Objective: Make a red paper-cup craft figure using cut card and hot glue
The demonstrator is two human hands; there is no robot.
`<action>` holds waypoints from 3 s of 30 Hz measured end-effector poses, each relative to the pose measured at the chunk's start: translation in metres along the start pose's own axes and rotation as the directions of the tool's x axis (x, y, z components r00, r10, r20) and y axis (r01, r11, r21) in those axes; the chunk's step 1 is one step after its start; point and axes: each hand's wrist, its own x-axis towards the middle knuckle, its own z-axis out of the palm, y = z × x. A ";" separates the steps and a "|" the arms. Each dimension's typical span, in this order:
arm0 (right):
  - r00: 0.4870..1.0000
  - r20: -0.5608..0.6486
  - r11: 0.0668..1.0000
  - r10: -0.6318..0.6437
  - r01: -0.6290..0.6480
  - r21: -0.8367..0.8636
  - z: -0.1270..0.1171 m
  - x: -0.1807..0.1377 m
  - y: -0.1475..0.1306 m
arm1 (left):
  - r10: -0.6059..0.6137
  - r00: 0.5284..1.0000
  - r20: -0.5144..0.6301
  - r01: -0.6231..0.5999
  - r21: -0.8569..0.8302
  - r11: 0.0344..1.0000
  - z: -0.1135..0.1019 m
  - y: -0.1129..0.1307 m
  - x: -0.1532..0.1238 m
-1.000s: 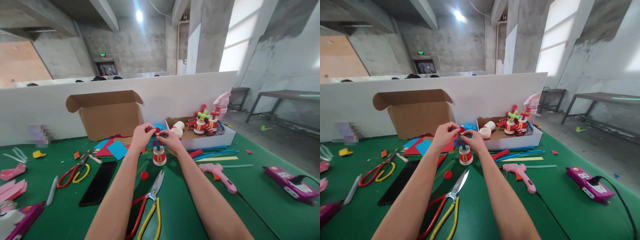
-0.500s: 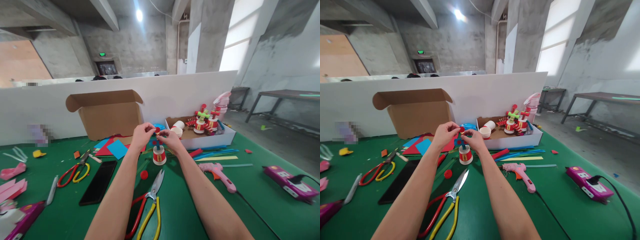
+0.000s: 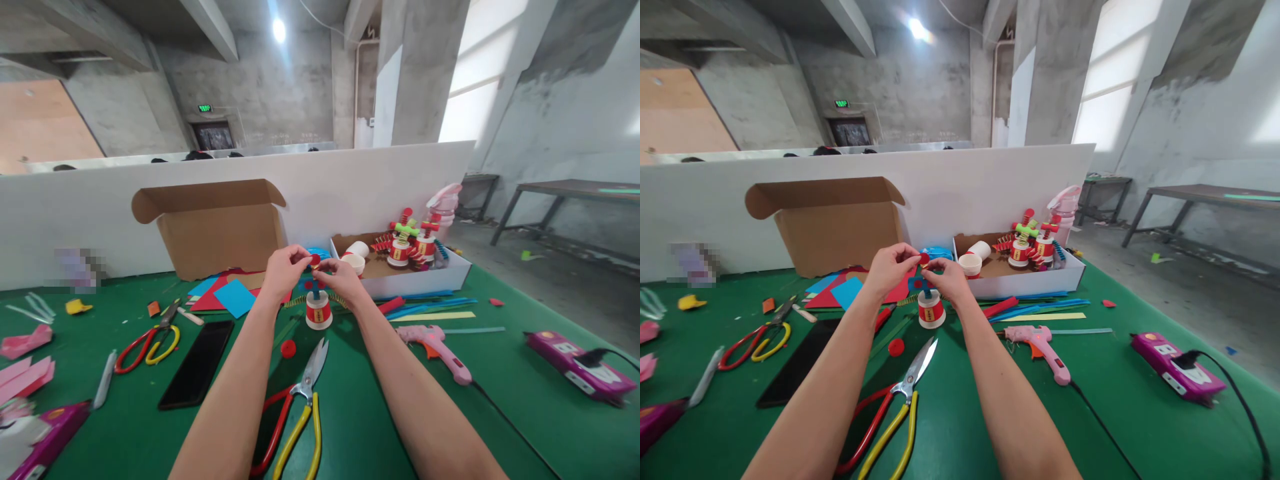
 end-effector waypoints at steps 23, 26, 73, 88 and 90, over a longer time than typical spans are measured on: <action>1.000 0.004 1.000 -0.009 0.009 0.028 -0.001 -0.001 -0.001 | -0.016 1.000 0.008 0.016 -0.002 1.000 0.000 0.003 -0.002; 1.000 -0.003 0.999 -0.005 0.005 0.035 0.000 -0.001 -0.001 | -0.021 1.000 0.013 0.021 0.000 1.000 0.000 0.003 -0.001; 1.000 0.022 0.997 0.015 -0.016 0.074 -0.007 -0.002 -0.005 | -0.047 0.999 -0.002 0.047 -0.052 0.998 -0.005 0.000 -0.001; 0.998 0.063 0.995 -0.005 -0.002 0.095 -0.002 0.000 0.000 | -0.037 0.999 -0.015 0.037 -0.013 0.999 -0.002 -0.008 0.002; 0.998 0.055 0.995 -0.019 0.014 0.095 0.000 0.002 0.003 | -0.035 0.999 -0.008 0.036 0.010 0.999 0.001 -0.008 0.002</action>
